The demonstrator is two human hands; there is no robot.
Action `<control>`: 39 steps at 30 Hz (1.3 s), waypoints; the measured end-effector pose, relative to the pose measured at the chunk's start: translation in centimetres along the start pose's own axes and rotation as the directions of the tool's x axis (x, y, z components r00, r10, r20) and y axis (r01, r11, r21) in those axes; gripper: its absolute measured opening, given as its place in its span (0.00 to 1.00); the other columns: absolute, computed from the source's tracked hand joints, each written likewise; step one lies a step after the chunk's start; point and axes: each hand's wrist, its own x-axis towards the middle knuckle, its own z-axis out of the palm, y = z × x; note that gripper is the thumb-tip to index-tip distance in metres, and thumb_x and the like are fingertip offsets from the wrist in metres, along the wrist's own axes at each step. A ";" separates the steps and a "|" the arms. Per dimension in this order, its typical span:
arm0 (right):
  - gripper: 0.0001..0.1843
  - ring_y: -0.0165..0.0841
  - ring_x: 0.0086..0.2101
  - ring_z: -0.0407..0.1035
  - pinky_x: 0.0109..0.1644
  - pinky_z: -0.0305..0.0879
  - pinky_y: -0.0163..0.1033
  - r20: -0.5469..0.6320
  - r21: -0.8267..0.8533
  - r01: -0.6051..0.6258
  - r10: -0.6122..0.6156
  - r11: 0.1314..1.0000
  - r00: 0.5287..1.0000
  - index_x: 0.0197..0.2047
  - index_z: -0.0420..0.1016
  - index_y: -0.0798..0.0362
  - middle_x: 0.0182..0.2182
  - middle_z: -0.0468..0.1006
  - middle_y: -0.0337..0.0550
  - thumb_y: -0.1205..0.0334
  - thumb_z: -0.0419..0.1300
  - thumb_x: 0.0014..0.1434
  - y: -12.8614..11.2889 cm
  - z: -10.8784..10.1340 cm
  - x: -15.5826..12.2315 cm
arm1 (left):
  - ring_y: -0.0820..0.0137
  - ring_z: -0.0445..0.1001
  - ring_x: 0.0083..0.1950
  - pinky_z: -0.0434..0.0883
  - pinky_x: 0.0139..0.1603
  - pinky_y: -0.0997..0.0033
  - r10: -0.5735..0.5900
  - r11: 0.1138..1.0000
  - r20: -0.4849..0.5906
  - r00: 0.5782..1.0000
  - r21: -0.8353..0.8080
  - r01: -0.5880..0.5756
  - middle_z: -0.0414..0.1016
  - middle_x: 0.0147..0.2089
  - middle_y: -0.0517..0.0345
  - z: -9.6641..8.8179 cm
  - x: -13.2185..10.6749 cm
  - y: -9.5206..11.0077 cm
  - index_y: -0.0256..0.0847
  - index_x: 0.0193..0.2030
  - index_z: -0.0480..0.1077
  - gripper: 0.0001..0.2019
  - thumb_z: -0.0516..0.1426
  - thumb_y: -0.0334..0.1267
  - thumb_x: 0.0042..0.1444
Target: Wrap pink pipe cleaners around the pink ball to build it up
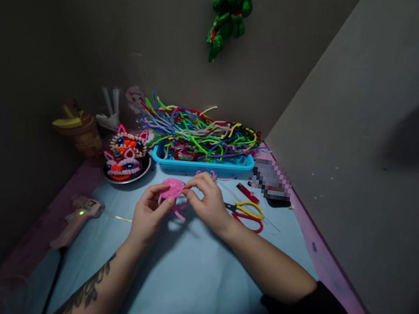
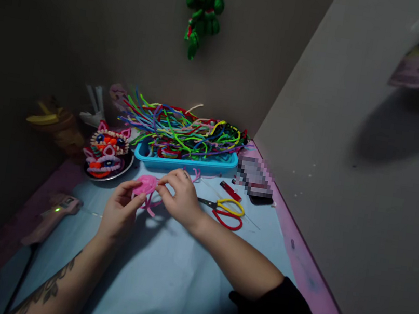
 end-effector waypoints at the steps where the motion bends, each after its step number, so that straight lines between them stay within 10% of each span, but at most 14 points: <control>1: 0.02 0.34 0.38 0.67 0.46 0.64 0.42 -0.006 -0.003 -0.003 0.003 1.000 1.000 0.33 0.73 0.51 0.32 0.73 0.42 0.64 0.59 0.57 0.0 0.0 0.0 | 0.71 0.73 0.41 0.70 0.40 0.73 0.004 1.000 0.002 1.000 -0.002 -0.004 0.75 0.41 0.57 0.0 0.0 0.0 0.42 0.40 0.73 0.15 0.67 0.36 0.44; 15: 0.04 0.33 0.36 0.70 0.45 0.63 0.41 -0.017 0.018 -0.044 0.044 0.999 0.999 0.31 0.75 0.52 0.30 0.76 0.41 0.64 0.59 0.57 -0.1 0.7 -0.6 | 0.71 0.73 0.41 0.70 0.38 0.75 -0.005 1.000 0.004 1.000 -0.007 0.005 0.74 0.41 0.57 -0.2 0.1 -0.2 0.42 0.40 0.73 0.15 0.67 0.37 0.43; 28: 0.10 0.30 0.35 0.63 0.44 0.59 0.38 0.219 0.296 -0.420 0.367 0.858 0.904 0.27 0.73 0.53 0.30 0.66 0.38 0.57 0.60 0.56 0.6 0.9 -0.2 | 0.72 0.71 0.38 0.69 0.37 0.75 -0.020 1.000 0.032 0.999 0.005 0.020 0.73 0.39 0.57 -0.2 0.1 -0.3 0.41 0.39 0.72 0.16 0.67 0.38 0.42; 39: 0.22 0.34 0.42 0.65 0.48 0.62 0.41 0.075 0.224 -0.244 0.232 0.944 0.970 0.39 0.75 0.53 0.37 0.69 0.45 0.42 0.54 0.59 -0.1 0.0 -0.1 | 0.73 0.73 0.37 0.68 0.38 0.74 -0.061 0.995 -0.064 0.996 -0.089 0.055 0.75 0.39 0.57 -0.5 0.8 -0.4 0.41 0.40 0.72 0.19 0.68 0.38 0.40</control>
